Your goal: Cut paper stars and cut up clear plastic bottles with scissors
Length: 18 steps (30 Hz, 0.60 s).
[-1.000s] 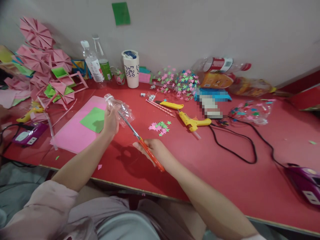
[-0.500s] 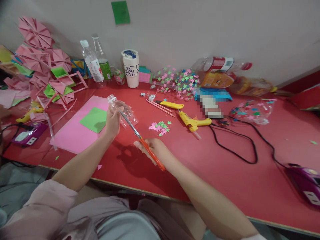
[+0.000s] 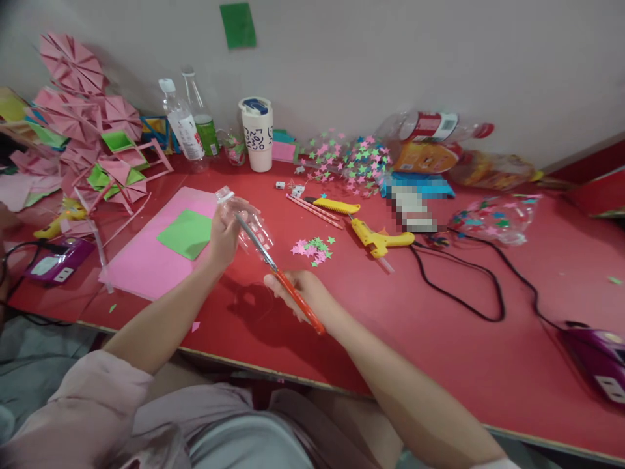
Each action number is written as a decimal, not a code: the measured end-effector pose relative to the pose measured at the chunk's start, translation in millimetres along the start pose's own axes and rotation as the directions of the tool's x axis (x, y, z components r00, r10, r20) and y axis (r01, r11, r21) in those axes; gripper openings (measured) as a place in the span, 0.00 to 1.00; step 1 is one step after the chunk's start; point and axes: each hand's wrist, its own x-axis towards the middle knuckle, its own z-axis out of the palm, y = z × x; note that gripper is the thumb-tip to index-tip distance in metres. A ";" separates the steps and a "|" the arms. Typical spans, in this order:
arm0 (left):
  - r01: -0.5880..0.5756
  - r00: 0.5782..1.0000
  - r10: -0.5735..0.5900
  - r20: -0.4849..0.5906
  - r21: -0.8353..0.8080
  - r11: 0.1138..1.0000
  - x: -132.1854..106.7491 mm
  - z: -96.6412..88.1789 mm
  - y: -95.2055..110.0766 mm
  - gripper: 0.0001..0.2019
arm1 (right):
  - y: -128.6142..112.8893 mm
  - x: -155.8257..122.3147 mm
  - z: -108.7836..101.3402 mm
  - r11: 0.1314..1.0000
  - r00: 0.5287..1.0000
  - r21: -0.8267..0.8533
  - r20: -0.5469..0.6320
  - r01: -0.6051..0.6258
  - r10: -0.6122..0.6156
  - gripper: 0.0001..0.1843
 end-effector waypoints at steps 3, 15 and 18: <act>-0.009 1.000 0.008 0.021 0.028 1.000 -2.0 0.6 -0.3 0.07 | 0.3 -0.3 1.0 1.000 1.000 0.003 0.002 -0.001 0.001 0.26; -0.024 1.000 0.023 0.019 0.054 0.998 -1.0 -0.7 1.3 0.06 | 9.1 5.0 3.4 0.995 0.997 -0.087 -0.064 -0.037 0.032 0.22; -0.034 0.999 0.033 0.021 0.059 0.998 -0.4 -0.8 2.8 0.06 | 7.5 4.6 2.4 0.995 0.998 -0.096 -0.053 -0.036 0.031 0.22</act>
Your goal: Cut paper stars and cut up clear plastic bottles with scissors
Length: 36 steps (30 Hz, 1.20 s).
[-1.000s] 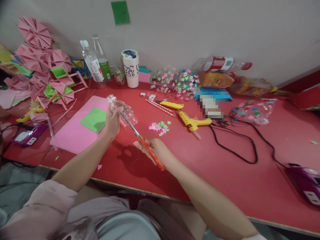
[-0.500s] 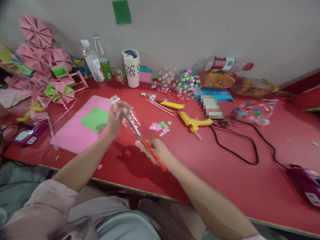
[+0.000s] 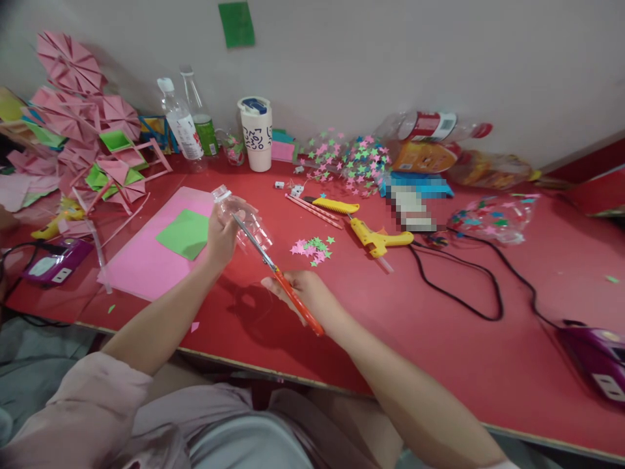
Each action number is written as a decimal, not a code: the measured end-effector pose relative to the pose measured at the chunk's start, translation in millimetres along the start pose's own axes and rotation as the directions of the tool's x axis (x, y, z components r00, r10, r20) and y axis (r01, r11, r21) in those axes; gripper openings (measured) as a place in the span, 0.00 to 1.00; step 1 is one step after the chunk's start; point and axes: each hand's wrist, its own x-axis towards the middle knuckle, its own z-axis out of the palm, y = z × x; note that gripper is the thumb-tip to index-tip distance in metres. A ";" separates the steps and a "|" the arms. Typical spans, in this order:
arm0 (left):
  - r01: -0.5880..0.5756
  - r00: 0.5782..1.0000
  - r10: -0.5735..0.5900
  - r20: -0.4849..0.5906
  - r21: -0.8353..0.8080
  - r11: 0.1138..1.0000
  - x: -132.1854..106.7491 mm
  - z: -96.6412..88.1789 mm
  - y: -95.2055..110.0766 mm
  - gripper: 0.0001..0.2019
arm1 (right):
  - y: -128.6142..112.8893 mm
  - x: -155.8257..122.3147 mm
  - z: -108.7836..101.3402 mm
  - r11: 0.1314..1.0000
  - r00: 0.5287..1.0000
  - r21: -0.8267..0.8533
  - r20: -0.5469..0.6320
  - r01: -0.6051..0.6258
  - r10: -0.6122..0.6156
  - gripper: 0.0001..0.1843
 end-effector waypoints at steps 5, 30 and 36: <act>-0.023 1.000 0.023 -0.001 0.022 0.999 1.2 0.0 2.0 0.08 | -5.0 -2.5 -5.0 0.999 0.999 0.050 0.049 -0.009 0.007 0.24; 0.013 0.999 -0.015 0.049 0.051 0.999 -3.8 -0.5 -0.6 0.10 | -11.7 -3.9 -7.4 0.978 0.989 0.171 0.100 -0.122 0.106 0.26; 0.007 0.999 -0.011 0.040 0.096 0.995 -3.1 -2.0 -0.8 0.09 | -4.8 -3.5 -3.9 0.993 0.997 0.098 0.044 -0.065 0.061 0.24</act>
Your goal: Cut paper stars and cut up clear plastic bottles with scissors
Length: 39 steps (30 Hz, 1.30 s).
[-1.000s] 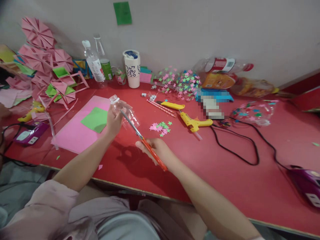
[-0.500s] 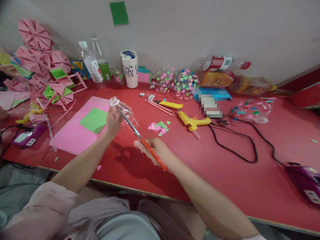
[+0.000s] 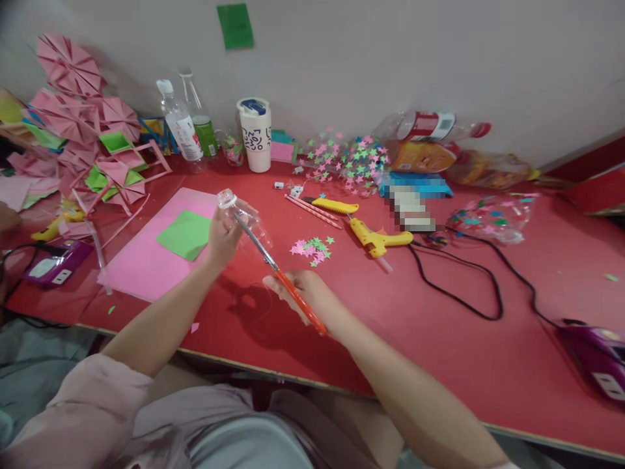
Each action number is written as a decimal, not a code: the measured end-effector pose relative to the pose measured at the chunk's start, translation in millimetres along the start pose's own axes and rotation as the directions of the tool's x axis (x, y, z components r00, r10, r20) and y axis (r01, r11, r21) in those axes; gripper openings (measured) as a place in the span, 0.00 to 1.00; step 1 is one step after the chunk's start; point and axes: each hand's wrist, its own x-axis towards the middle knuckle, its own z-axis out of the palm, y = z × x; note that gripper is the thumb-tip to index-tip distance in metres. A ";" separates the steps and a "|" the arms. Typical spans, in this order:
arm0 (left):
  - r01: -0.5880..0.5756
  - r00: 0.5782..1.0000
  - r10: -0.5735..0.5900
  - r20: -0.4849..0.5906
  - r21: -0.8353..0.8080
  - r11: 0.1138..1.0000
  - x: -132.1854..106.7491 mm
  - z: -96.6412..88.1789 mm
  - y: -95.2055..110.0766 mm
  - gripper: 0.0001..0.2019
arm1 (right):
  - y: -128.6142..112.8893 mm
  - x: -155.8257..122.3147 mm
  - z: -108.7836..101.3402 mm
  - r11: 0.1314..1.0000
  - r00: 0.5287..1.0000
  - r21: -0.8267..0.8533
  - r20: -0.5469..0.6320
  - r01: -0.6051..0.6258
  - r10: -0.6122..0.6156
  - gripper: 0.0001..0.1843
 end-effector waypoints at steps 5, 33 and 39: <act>-0.038 0.999 0.038 -0.010 -0.003 0.999 -0.4 0.9 4.5 0.09 | 7.1 2.4 1.5 0.995 0.996 -0.079 -0.061 0.062 -0.067 0.25; 0.348 0.937 -0.333 0.103 -0.354 0.868 5.7 0.5 -2.3 0.20 | -2.5 12.0 -7.7 0.997 0.990 0.078 -0.139 0.008 0.003 0.26; 0.425 0.903 -0.368 0.222 -0.343 0.837 0.2 4.8 2.5 0.18 | 2.6 18.7 -9.2 1.000 0.991 0.018 -0.136 -0.015 0.018 0.26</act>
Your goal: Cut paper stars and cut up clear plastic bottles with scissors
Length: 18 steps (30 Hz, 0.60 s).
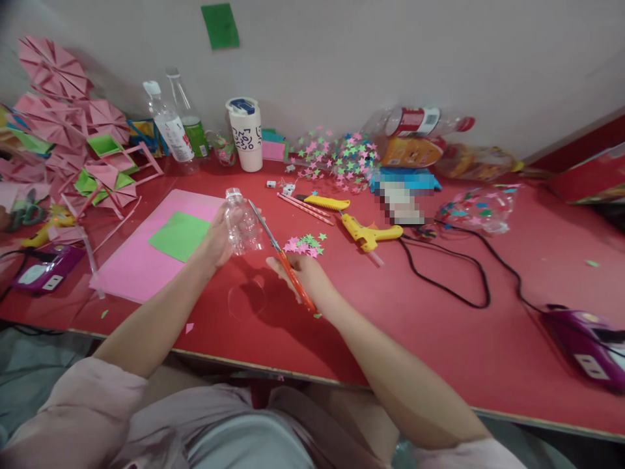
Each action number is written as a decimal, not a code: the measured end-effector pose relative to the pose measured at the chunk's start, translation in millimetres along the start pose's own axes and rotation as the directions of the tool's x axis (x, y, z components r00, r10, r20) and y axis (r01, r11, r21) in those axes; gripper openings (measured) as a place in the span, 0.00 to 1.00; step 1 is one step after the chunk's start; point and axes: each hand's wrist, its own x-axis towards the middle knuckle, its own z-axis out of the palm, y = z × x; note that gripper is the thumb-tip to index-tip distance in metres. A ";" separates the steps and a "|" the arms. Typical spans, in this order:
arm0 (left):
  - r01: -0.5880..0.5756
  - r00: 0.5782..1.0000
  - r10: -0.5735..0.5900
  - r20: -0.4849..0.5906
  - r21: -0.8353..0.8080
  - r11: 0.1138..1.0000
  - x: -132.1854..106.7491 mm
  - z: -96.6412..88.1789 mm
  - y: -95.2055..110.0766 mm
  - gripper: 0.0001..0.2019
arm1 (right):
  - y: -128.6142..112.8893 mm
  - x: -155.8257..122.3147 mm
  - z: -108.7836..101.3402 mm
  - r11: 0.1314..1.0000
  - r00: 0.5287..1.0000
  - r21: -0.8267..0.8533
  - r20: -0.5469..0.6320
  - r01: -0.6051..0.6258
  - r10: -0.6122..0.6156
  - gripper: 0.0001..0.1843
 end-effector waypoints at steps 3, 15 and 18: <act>0.006 1.000 -0.006 -0.028 -0.013 1.000 -2.2 3.4 1.0 0.17 | 2.6 1.7 0.8 0.999 0.998 -0.038 -0.061 0.018 -0.020 0.26; 0.260 0.917 -0.193 0.348 -0.157 0.953 -18.1 11.6 12.8 0.23 | 7.8 1.6 -3.3 0.988 0.942 -0.072 -0.301 0.133 -0.149 0.13; 0.333 0.903 -0.235 0.359 -0.241 0.911 -20.2 12.1 15.7 0.23 | 12.1 5.4 -3.0 0.981 0.921 -0.082 -0.338 0.178 -0.195 0.11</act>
